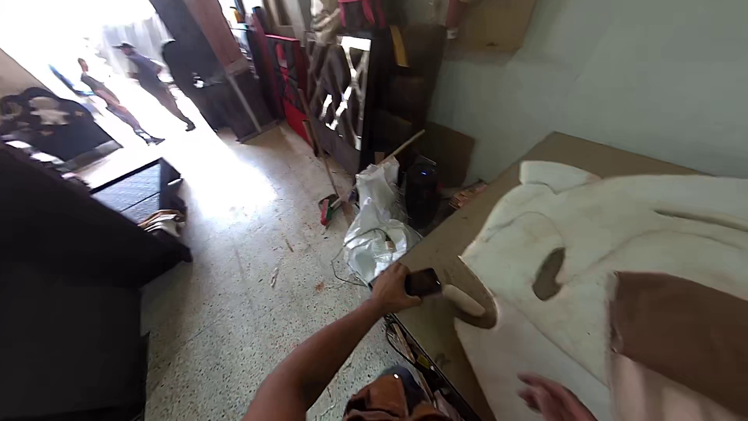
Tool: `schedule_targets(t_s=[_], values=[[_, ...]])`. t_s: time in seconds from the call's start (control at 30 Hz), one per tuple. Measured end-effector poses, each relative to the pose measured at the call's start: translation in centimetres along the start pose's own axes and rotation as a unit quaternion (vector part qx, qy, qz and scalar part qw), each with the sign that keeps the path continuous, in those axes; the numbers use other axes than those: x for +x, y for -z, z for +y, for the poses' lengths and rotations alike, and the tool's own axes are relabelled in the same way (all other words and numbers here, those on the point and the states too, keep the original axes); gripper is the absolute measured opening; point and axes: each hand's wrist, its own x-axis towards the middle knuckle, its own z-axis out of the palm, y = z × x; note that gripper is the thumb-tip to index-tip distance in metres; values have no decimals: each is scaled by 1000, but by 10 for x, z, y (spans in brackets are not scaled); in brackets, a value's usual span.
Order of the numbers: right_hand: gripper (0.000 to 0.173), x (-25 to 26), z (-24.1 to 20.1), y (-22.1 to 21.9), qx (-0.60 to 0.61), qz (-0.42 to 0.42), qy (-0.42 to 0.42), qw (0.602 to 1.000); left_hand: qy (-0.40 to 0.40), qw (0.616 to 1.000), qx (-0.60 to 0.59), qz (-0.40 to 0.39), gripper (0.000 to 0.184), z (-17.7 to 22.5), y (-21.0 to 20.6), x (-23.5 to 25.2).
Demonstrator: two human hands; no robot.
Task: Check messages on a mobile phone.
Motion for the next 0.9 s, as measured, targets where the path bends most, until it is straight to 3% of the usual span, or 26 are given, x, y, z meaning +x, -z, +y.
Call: schedule_targets(t_s=[0.1, 0.2, 0.37, 0.47, 0.53, 0.6, 0.73, 0.9], values=[[28, 23, -17, -59, 43, -15, -8, 999, 23, 995, -92, 34, 80, 0, 15, -7], [38, 52, -22, -123, 58, -83, -24, 995, 47, 966, -243, 68, 79, -1, 35, -17], [72, 111, -32, -228, 95, -118, -41, 988, 132, 858, -493, 54, 93, -10, 67, -17], [57, 134, -36, -269, 85, -58, -35, 994, 130, 792, -597, 22, 72, -24, 88, -17], [46, 149, -41, -282, 61, -18, -28, 998, 114, 752, -648, 25, 49, -38, 103, -13], [41, 163, -50, -291, 50, 3, -26, 998, 117, 730, -672, 32, 46, -52, 119, -8], [43, 176, -68, -300, 105, 9, -53, 993, 66, 728, -682, 2, 42, -77, 143, 3], [47, 184, -88, -289, 134, -11, -63, 989, -3, 733, -673, -97, 39, -90, 167, 22]])
